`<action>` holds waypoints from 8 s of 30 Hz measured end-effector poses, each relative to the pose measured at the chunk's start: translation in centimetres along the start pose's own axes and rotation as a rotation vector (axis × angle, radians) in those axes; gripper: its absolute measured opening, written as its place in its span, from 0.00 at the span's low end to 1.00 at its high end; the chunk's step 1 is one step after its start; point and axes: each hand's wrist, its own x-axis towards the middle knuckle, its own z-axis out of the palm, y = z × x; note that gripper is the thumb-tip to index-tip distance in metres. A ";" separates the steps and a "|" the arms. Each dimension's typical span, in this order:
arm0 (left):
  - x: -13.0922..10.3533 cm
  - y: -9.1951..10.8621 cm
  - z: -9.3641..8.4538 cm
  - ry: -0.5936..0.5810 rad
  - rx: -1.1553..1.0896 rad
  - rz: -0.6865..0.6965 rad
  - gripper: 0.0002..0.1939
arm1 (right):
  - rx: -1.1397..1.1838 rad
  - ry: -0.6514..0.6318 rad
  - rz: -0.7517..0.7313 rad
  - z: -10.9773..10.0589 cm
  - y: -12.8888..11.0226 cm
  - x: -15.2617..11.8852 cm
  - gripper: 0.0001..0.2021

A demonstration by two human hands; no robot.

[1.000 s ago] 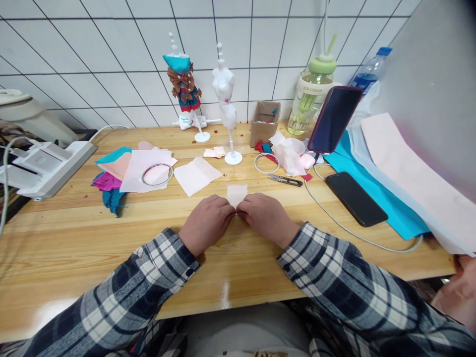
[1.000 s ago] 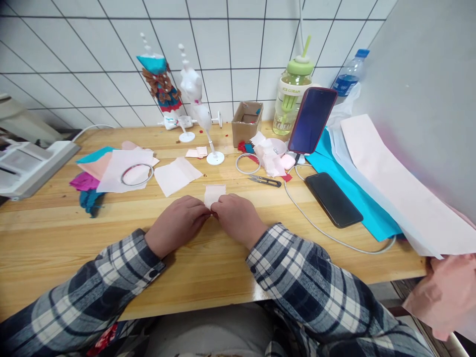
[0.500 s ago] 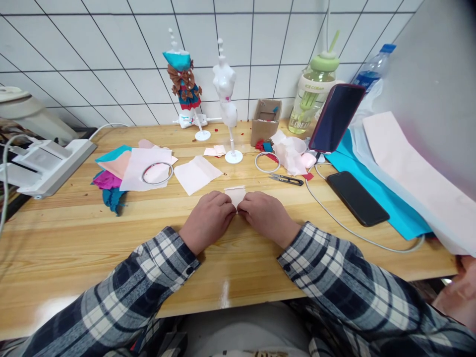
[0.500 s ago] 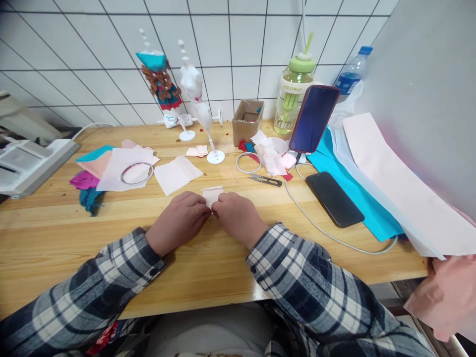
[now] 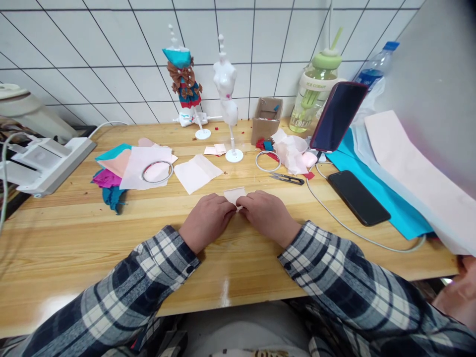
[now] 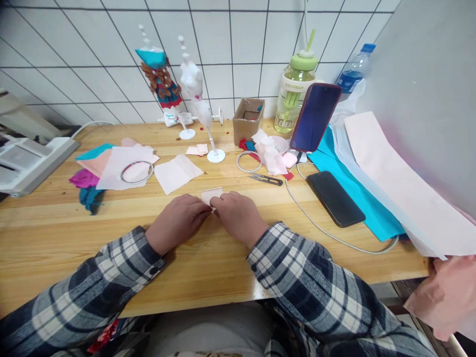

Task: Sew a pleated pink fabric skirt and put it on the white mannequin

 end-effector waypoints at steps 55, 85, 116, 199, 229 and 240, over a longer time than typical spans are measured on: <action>0.1 0.0 -0.2 0.030 0.011 0.093 0.11 | -0.029 -0.117 0.034 -0.8 -0.2 0.2 0.12; 0.0 -0.2 -0.3 -0.027 0.009 0.058 0.13 | -0.016 -0.122 0.040 -0.9 -0.2 0.1 0.12; -0.5 0.0 -0.9 -0.052 -0.024 -0.006 0.10 | 0.053 -0.060 0.002 -0.3 0.2 0.3 0.10; -0.7 -0.3 -0.3 -0.042 -1.618 -0.534 0.12 | -0.040 0.200 0.436 -1.4 11.2 -0.2 0.05; 0.0 0.2 0.3 0.178 -1.753 -0.482 0.10 | 0.850 -0.054 0.198 -0.3 -0.7 -0.3 0.16; -0.1 -0.2 0.3 0.114 -1.708 -0.440 0.10 | 0.843 -0.067 0.164 0.1 -0.3 -0.2 0.16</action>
